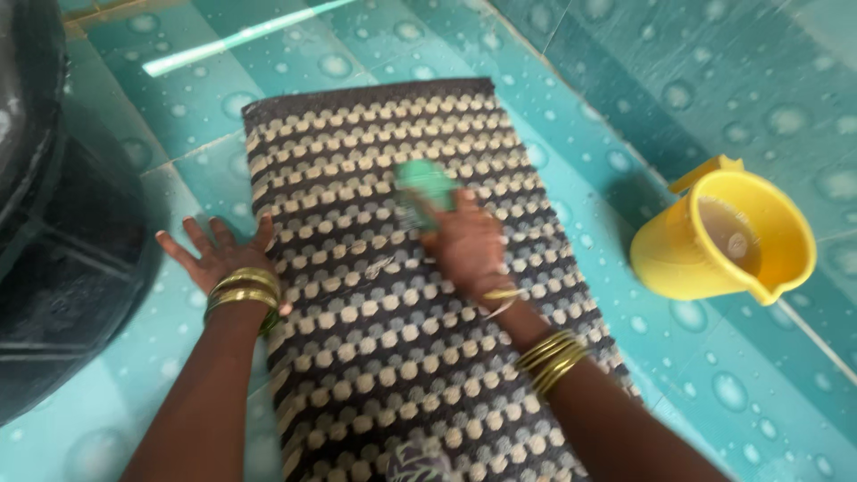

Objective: The person scrubs a black and white patterned mat by hand using a green brush, periodically dipping the brush into a yellow bucket of water.

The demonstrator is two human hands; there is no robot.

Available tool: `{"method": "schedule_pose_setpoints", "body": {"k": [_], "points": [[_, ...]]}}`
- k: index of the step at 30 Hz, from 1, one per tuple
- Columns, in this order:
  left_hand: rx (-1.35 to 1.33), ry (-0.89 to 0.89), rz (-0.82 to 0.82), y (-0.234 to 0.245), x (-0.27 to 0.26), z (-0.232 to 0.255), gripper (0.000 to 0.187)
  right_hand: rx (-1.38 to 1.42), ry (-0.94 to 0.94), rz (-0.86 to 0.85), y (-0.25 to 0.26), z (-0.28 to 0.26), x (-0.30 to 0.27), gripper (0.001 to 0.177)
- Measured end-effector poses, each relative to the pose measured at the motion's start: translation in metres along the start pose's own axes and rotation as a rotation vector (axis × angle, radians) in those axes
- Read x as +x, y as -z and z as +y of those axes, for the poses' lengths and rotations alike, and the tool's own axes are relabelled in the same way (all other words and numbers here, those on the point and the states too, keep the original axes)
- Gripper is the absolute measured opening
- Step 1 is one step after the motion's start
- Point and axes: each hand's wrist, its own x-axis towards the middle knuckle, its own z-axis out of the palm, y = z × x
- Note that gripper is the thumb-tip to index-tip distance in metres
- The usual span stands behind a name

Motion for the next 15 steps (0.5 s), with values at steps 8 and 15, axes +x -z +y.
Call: {"method": "schedule_pose_setpoints", "body": {"k": [8,15], "points": [[0.071,-0.004,0.023,0.003,0.001,0.004,0.147,0.522,-0.254,0.029,-0.002,-0.051,0.048,0.053],[0.026,0.002,-0.045,0.001,0.005,0.0,0.144,-0.002,0.148,-0.153,0.01,-0.08,0.005,0.054]]}}
